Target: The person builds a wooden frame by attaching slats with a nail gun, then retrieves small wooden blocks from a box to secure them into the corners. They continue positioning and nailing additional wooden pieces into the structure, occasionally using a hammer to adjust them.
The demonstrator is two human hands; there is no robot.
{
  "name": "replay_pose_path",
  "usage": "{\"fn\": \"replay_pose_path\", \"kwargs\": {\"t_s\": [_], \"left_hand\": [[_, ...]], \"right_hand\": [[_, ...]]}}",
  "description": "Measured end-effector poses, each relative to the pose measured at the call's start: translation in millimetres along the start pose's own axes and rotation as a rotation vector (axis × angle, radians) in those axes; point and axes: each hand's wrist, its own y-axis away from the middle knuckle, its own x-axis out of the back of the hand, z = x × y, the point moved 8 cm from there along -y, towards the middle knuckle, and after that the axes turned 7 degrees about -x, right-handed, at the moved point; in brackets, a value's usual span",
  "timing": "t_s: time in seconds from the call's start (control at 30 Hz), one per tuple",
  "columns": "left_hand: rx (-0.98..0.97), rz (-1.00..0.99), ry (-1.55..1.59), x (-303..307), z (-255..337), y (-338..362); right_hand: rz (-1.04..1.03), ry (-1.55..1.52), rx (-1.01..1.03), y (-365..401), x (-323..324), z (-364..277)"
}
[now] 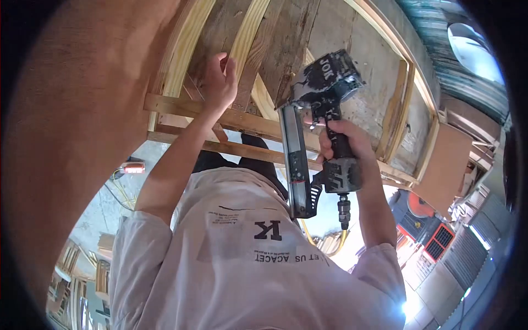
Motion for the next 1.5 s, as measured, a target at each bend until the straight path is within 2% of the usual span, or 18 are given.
{"fn": "replay_pose_path", "kwargs": {"t_s": [0.17,0.27,0.33,0.4,0.5,0.57,0.63,0.7,0.73,0.8,0.87,1.0,1.07,1.2,1.5], "left_hand": [[-0.073,0.062,0.061,-20,11,-3],[-0.018,0.027,0.082,-19,11,-5],[-0.052,0.036,0.048,-21,18,-3],[-0.091,0.049,0.016,-16,24,1],[-0.042,0.069,0.057,-10,15,4],[-0.077,0.077,0.064,-8,21,7],[-0.101,0.084,0.053,-6,25,7],[-0.122,0.097,0.042,-4,29,6],[-0.101,0.103,0.054,-3,30,7],[-0.081,0.115,0.070,-6,24,10],[-0.110,0.135,0.078,-7,14,9],[-0.190,0.153,0.062,-4,13,7],[-0.208,0.163,0.073,-3,20,8],[-0.137,0.128,0.086,-5,11,6],[-0.180,0.132,0.060,-3,19,3]], "right_hand": [[0.048,-0.030,0.004,3,-1,-8],[0.115,-0.042,-0.002,5,2,-7],[0.024,-0.116,-0.054,0,3,-5],[0.056,-0.026,-0.038,-1,1,-12],[0.049,0.053,-0.052,-10,-5,-5],[-0.009,0.320,0.663,10,-18,-40],[-0.076,0.252,0.636,12,-23,-47],[-0.018,0.180,0.265,9,-24,-41],[-0.018,0.184,0.265,9,-26,-44],[0.023,0.153,-0.003,3,-19,-28],[0.045,0.139,0.042,1,-11,-23],[0.144,0.053,-0.063,-6,10,-10],[0.225,0.094,-0.006,-5,16,-14],[0.209,0.086,-0.039,-6,17,-14],[0.191,0.103,-0.065,-6,11,-14]]}}
